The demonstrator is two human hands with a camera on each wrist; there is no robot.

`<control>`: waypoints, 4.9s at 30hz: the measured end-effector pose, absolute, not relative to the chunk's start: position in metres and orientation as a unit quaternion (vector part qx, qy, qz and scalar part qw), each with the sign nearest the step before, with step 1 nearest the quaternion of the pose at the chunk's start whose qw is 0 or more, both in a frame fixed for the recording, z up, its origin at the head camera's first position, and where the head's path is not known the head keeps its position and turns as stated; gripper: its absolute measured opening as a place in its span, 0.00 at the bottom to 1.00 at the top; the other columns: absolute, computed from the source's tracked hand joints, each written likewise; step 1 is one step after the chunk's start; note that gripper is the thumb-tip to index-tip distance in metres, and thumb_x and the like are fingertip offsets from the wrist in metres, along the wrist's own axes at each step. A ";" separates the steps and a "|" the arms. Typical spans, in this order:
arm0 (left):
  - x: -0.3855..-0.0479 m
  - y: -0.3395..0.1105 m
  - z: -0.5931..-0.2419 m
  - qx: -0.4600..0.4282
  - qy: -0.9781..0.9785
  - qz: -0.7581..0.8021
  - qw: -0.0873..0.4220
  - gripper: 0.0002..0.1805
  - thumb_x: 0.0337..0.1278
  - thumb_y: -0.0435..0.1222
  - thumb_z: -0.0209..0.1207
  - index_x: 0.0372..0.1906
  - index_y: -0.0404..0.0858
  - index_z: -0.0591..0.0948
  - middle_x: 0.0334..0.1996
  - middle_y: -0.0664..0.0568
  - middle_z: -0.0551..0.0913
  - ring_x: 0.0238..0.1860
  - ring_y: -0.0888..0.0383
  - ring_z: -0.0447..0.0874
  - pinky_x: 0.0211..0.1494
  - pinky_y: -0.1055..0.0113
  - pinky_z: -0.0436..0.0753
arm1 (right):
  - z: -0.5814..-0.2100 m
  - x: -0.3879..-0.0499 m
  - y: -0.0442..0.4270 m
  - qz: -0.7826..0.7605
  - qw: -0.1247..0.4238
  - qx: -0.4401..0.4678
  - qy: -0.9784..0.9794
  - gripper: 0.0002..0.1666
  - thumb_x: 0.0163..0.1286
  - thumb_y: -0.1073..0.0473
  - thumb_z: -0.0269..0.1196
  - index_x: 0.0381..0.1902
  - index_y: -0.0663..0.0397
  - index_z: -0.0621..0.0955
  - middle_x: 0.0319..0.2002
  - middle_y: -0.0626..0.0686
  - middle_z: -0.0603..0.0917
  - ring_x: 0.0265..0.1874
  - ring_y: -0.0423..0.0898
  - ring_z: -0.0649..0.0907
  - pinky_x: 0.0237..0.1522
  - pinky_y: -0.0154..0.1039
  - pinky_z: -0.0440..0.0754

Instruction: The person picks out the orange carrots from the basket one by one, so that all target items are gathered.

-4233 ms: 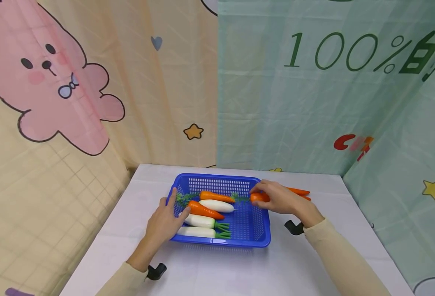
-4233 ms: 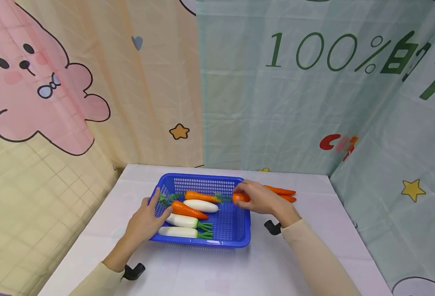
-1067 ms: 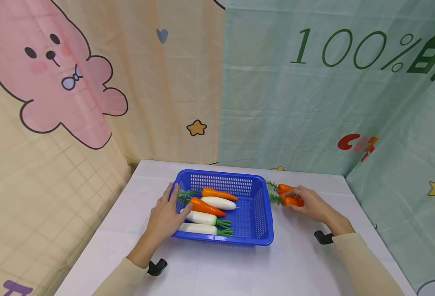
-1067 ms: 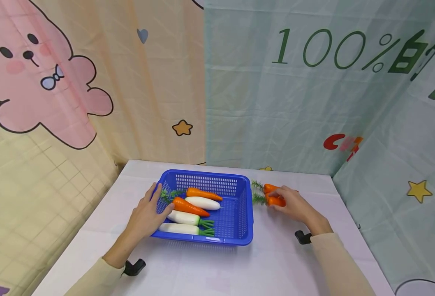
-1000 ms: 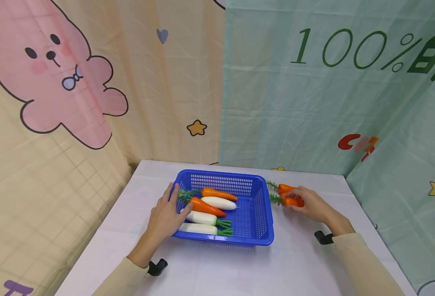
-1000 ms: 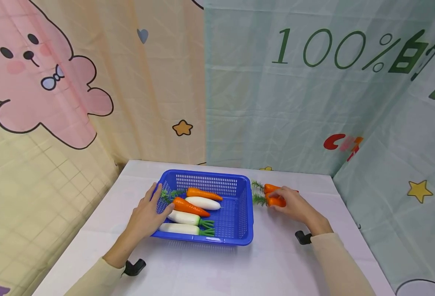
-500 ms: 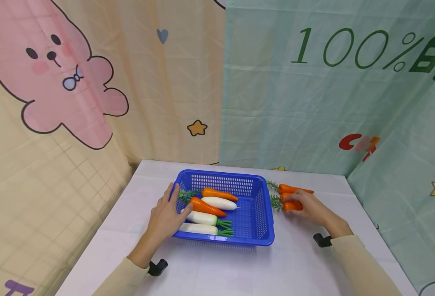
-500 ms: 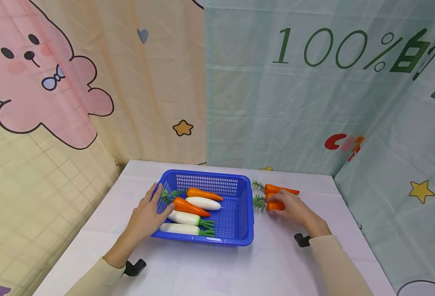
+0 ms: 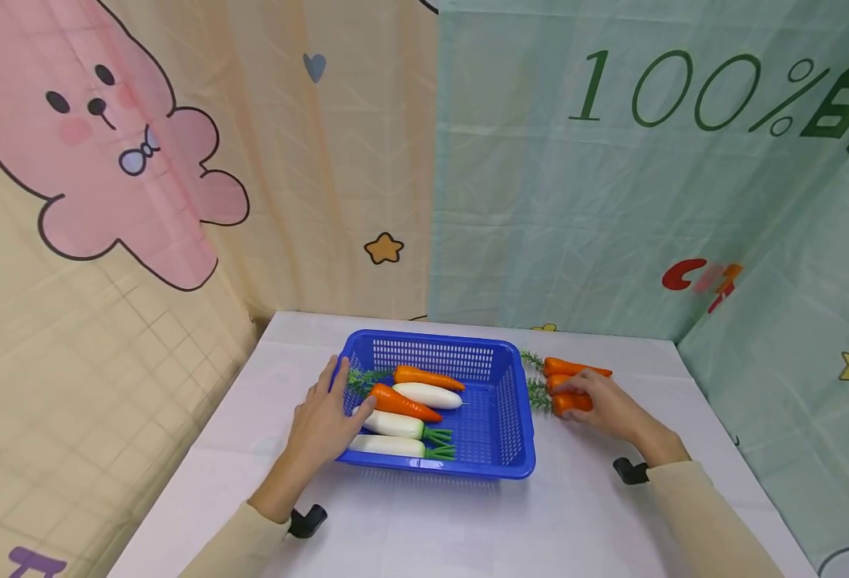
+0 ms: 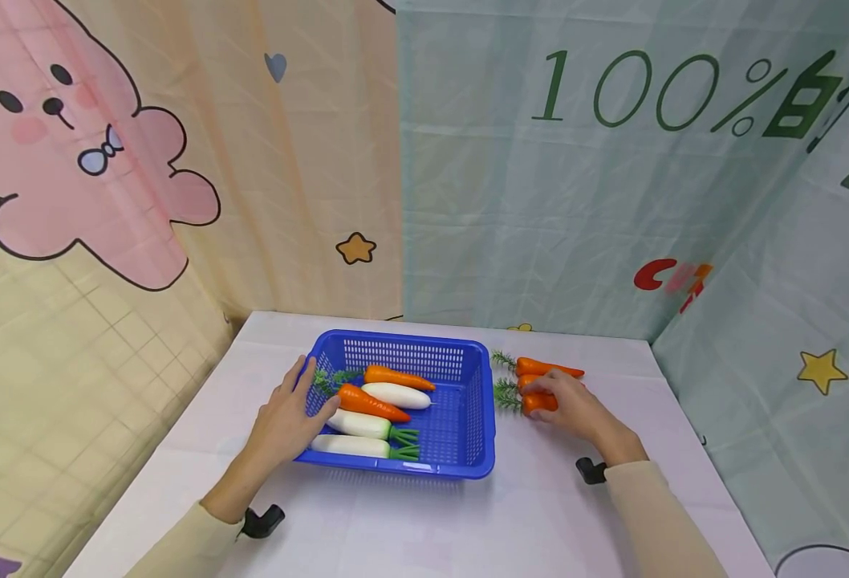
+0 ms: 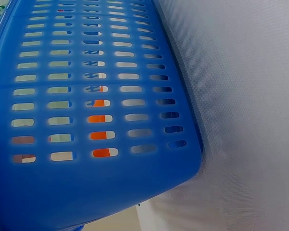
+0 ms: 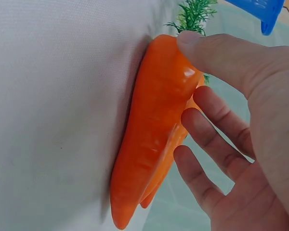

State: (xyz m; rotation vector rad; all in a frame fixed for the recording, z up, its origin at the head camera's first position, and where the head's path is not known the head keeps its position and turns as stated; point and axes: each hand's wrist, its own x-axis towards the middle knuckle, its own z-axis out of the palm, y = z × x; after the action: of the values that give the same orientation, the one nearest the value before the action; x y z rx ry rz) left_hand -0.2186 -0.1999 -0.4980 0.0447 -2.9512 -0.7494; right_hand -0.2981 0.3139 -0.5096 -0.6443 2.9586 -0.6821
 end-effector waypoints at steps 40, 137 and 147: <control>-0.220 -0.202 -0.499 0.011 -0.969 -0.242 0.052 0.55 0.85 0.61 0.61 0.97 0.38 0.53 0.97 0.33 0.49 0.90 0.22 0.64 0.82 0.15 0.72 | -0.456 -0.285 0.238 -0.213 -0.086 -0.290 0.929 0.23 0.81 0.59 0.77 0.70 0.52 0.90 0.60 0.56 0.89 0.60 0.57 0.90 0.63 0.61 0.95; -0.217 -0.197 -0.496 0.015 -0.966 -0.254 0.051 0.49 0.88 0.53 0.58 0.98 0.39 0.52 0.98 0.36 0.48 0.87 0.22 0.69 0.81 0.15 0.73 | -0.477 -0.327 -0.001 -0.164 0.113 -0.450 0.870 0.31 0.85 0.51 0.73 0.79 0.56 0.83 0.73 0.56 0.90 0.67 0.51 0.89 0.80 0.49 0.86; -0.216 -0.198 -0.497 0.011 -0.966 -0.252 0.061 0.49 0.89 0.54 0.58 0.98 0.39 0.52 0.98 0.35 0.49 0.86 0.23 0.71 0.81 0.15 0.74 | -0.479 -0.327 0.001 -0.167 0.117 -0.441 0.874 0.29 0.85 0.51 0.74 0.78 0.52 0.85 0.71 0.54 0.90 0.63 0.48 0.88 0.77 0.44 0.89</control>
State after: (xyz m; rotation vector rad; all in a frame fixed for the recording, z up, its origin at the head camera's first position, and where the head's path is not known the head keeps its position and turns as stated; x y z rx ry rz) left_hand -0.2160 -0.1978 -0.4966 0.0339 -2.9223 -0.7622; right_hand -0.3265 0.0008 -0.4792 -1.2907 2.5585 -0.4903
